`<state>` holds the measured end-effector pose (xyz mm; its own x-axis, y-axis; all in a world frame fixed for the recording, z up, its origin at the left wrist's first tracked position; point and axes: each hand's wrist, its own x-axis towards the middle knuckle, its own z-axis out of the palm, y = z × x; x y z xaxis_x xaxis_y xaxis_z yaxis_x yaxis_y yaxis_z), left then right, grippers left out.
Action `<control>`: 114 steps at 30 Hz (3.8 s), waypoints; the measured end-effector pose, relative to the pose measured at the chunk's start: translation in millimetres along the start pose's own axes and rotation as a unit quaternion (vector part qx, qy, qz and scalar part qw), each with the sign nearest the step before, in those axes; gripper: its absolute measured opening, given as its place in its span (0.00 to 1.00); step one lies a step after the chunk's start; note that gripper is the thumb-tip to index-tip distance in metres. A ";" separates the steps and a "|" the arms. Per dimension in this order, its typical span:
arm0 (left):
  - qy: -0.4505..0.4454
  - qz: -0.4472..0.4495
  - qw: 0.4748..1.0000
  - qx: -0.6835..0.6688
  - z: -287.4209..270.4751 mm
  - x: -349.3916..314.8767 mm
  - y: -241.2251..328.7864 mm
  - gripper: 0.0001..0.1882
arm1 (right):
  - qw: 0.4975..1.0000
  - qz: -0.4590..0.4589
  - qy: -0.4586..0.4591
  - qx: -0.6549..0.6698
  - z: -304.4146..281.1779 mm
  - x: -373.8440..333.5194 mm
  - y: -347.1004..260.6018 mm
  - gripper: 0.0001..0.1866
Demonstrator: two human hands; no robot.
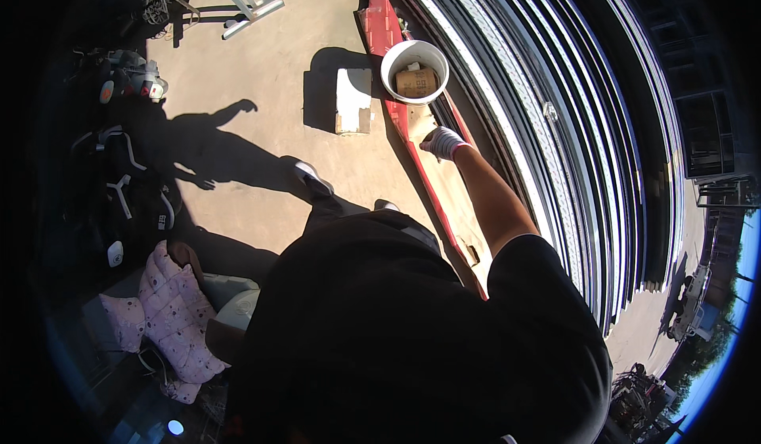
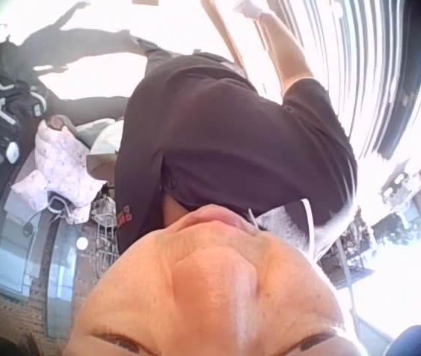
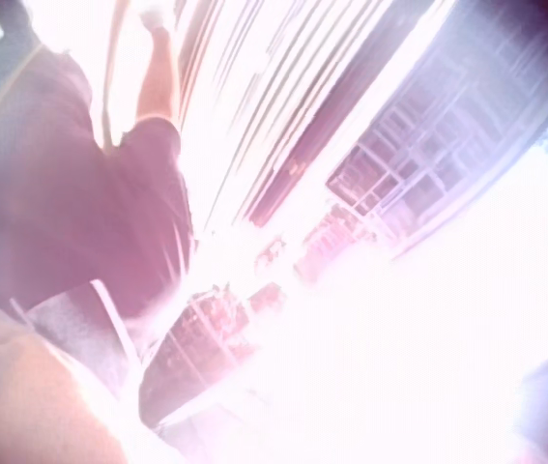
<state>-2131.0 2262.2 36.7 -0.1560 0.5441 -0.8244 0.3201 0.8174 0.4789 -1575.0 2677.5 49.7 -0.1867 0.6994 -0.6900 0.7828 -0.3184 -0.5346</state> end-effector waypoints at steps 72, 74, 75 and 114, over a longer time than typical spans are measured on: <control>0.551 0.152 0.787 0.232 -857.6 1092.9 1499.6 0.24 | 0.979 -0.143 0.120 0.077 -984.1 1452.0 -1000.2 0.21; 0.582 0.164 0.758 0.244 -880.9 1129.4 1540.0 0.26 | 0.970 -0.161 0.112 0.143 -990.9 1498.0 -1028.3 0.20; 0.585 0.171 0.752 0.249 -895.1 1147.3 1562.8 0.27 | 0.974 -0.148 0.101 0.140 -988.3 1519.7 -1035.6 0.18; 0.605 0.169 0.755 0.188 -1465.2 1813.0 2406.5 0.32 | 0.983 -0.138 0.106 0.062 -1462.4 2327.5 -1670.5 0.19</control>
<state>-3012.6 5493.0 136.4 -0.6724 0.6700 0.3146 0.7402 0.6050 0.2933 -2449.2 5772.9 50.5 -0.2446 0.8834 -0.3998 0.6386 -0.1635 -0.7520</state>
